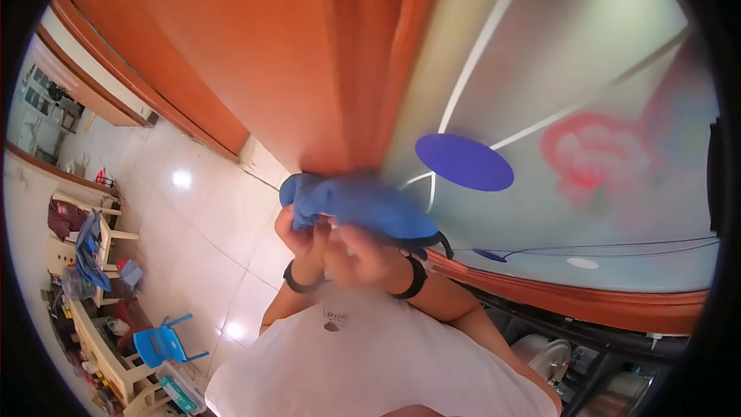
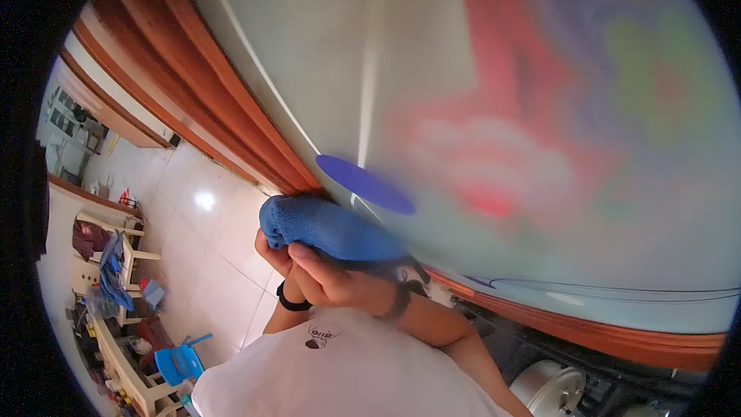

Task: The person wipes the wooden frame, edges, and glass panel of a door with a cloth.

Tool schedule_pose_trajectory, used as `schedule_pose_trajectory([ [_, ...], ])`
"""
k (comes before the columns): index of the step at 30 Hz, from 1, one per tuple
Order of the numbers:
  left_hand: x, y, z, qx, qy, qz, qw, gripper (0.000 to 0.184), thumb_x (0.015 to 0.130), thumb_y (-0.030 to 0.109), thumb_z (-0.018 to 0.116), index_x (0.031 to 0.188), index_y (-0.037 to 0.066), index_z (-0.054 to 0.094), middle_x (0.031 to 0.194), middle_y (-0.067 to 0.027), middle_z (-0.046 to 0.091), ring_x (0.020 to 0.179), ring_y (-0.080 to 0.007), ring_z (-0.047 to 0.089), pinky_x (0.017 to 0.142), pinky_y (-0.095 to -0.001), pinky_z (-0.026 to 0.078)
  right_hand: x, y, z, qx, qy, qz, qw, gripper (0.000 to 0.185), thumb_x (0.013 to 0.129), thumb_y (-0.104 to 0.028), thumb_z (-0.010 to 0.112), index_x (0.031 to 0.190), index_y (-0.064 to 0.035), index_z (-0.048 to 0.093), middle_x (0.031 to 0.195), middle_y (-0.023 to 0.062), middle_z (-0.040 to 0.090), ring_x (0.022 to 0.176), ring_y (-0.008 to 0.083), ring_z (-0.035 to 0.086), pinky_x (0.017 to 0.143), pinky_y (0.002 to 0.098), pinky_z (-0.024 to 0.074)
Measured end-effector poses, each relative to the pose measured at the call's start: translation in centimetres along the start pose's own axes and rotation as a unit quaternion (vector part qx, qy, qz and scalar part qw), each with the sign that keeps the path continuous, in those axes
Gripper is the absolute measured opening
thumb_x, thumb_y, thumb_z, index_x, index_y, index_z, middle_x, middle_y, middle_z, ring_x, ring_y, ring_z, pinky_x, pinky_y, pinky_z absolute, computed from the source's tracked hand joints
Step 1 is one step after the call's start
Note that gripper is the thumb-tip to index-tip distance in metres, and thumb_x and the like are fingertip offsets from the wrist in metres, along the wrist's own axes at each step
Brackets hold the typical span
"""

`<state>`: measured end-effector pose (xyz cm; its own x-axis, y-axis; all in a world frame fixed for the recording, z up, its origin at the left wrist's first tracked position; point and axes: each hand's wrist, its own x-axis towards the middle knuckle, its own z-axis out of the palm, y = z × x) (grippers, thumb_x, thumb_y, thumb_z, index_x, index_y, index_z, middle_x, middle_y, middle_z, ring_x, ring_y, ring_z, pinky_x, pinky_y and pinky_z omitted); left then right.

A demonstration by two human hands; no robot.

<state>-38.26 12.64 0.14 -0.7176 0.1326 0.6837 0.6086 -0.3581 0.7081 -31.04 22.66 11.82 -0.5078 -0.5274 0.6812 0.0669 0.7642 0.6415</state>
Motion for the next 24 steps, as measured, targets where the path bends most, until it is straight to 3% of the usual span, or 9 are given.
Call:
schedule_pose_trajectory([
  [3, -1.1, -0.6, -0.2, 0.008, 0.024, -0.067, 0.997, 0.063, 0.085, 0.018, 0.066, 0.131, 0.013, 0.023, 0.126, -0.012, 0.043, 0.112, -0.0195, 0.046, 0.096, -0.0355, 0.04, -0.8, -2.0, 0.2, 0.184, -0.003, 0.094, 0.978, 0.023, 0.084, -0.01, 0.058, 0.103, 0.0017, 0.058, 0.096, 0.0118, 0.061, 0.087, 0.0209, 0.06, 0.081, 0.0301, 0.0497],
  [6, -0.4, 0.4, -0.9, 0.092, -0.041, -0.049, 0.994, 0.067, 0.087, 0.019, 0.064, 0.134, 0.012, 0.017, 0.13, -0.011, 0.037, 0.116, -0.0193, 0.043, 0.097, -0.0347, 0.038, -1.8, -4.3, 0.3, 0.521, 0.018, 0.304, 0.798, 0.036, 0.083, -0.006, 0.057, 0.117, 0.004, 0.051, 0.102, 0.0157, 0.061, 0.093, 0.0262, 0.06, 0.086, 0.0346, 0.0478],
  [11, -2.1, -0.3, -2.0, 0.009, -0.067, -0.106, 0.992, 0.068, 0.085, 0.005, 0.06, 0.136, 0.011, 0.016, 0.128, -0.0162, 0.04, 0.115, -0.0246, 0.044, 0.098, -0.0402, 0.036, -2.7, -6.2, 0.1, 0.6, 0.003, 0.375, 0.707, 0.045, 0.079, 0.001, 0.058, 0.122, 0.0053, 0.046, 0.107, 0.0181, 0.061, 0.096, 0.0286, 0.061, 0.083, 0.0349, 0.0484],
  [13, -1.6, 0.9, -2.5, -0.295, -0.002, -0.35, 0.889, 0.072, 0.084, 0.007, 0.062, 0.137, 0.01, 0.013, 0.13, -0.0174, 0.039, 0.116, -0.0268, 0.044, 0.098, -0.0414, 0.035, -2.4, -4.8, -1.7, 0.609, 0.021, 0.347, 0.713, 0.044, 0.078, 0.003, 0.057, 0.121, 0.0059, 0.046, 0.107, 0.0189, 0.062, 0.094, 0.0289, 0.063, 0.082, 0.0348, 0.0489],
  [15, -2.1, 1.4, -3.1, -0.284, -0.069, -0.381, 0.877, 0.075, 0.083, 0.008, 0.063, 0.138, 0.009, 0.012, 0.131, -0.0183, 0.039, 0.117, -0.0286, 0.044, 0.099, -0.0424, 0.035, -2.3, -3.6, -3.3, 0.623, 0.034, 0.345, 0.702, 0.044, 0.077, 0.004, 0.057, 0.12, 0.0065, 0.046, 0.105, 0.0192, 0.063, 0.091, 0.0285, 0.064, 0.081, 0.0346, 0.0494],
  [17, -2.9, 1.1, -3.5, -0.045, -0.228, -0.208, 0.95, 0.076, 0.082, 0.008, 0.063, 0.138, 0.008, 0.012, 0.131, -0.0189, 0.039, 0.117, -0.0298, 0.044, 0.099, -0.0432, 0.035, -2.1, -3.2, -4.0, 0.635, 0.049, 0.368, 0.677, 0.043, 0.077, 0.006, 0.056, 0.119, 0.0073, 0.046, 0.101, 0.0191, 0.065, 0.087, 0.0276, 0.065, 0.079, 0.0343, 0.05],
  [19, -2.9, 1.7, -2.4, 0.038, -0.261, -0.068, 0.962, 0.076, 0.082, 0.008, 0.063, 0.139, 0.007, 0.012, 0.13, -0.0194, 0.04, 0.117, -0.0303, 0.044, 0.099, -0.0436, 0.034, -2.8, -4.6, -2.8, 0.572, 0.07, 0.436, 0.692, 0.046, 0.078, 0.004, 0.054, 0.123, 0.0034, 0.046, 0.099, 0.0155, 0.065, 0.077, 0.0244, 0.064, 0.071, 0.0315, 0.0503],
  [21, -3.6, 0.5, -2.0, 0.028, -0.239, -0.015, 0.97, 0.075, 0.08, 0.006, 0.064, 0.138, 0.006, 0.017, 0.128, -0.02, 0.041, 0.114, -0.0321, 0.045, 0.095, -0.0424, 0.037, -4.1, -5.6, -1.6, 0.551, 0.065, 0.482, 0.678, 0.046, 0.079, 0.003, 0.051, 0.125, 0.0029, 0.045, 0.099, 0.0136, 0.065, 0.07, 0.0234, 0.063, 0.065, 0.0299, 0.0508],
  [24, -4.1, 0.0, -3.2, 0.1, -0.275, -0.036, 0.956, 0.088, 0.072, 0.012, 0.073, 0.141, 0.006, 0.017, 0.134, -0.0148, 0.037, 0.123, -0.0283, 0.037, 0.106, -0.043, 0.024, -4.7, -6.2, -1.4, 0.526, 0.037, 0.489, 0.695, 0.046, 0.079, 0.003, 0.049, 0.125, 0.0034, 0.045, 0.096, 0.0133, 0.065, 0.07, 0.0226, 0.063, 0.063, 0.0304, 0.0511],
])
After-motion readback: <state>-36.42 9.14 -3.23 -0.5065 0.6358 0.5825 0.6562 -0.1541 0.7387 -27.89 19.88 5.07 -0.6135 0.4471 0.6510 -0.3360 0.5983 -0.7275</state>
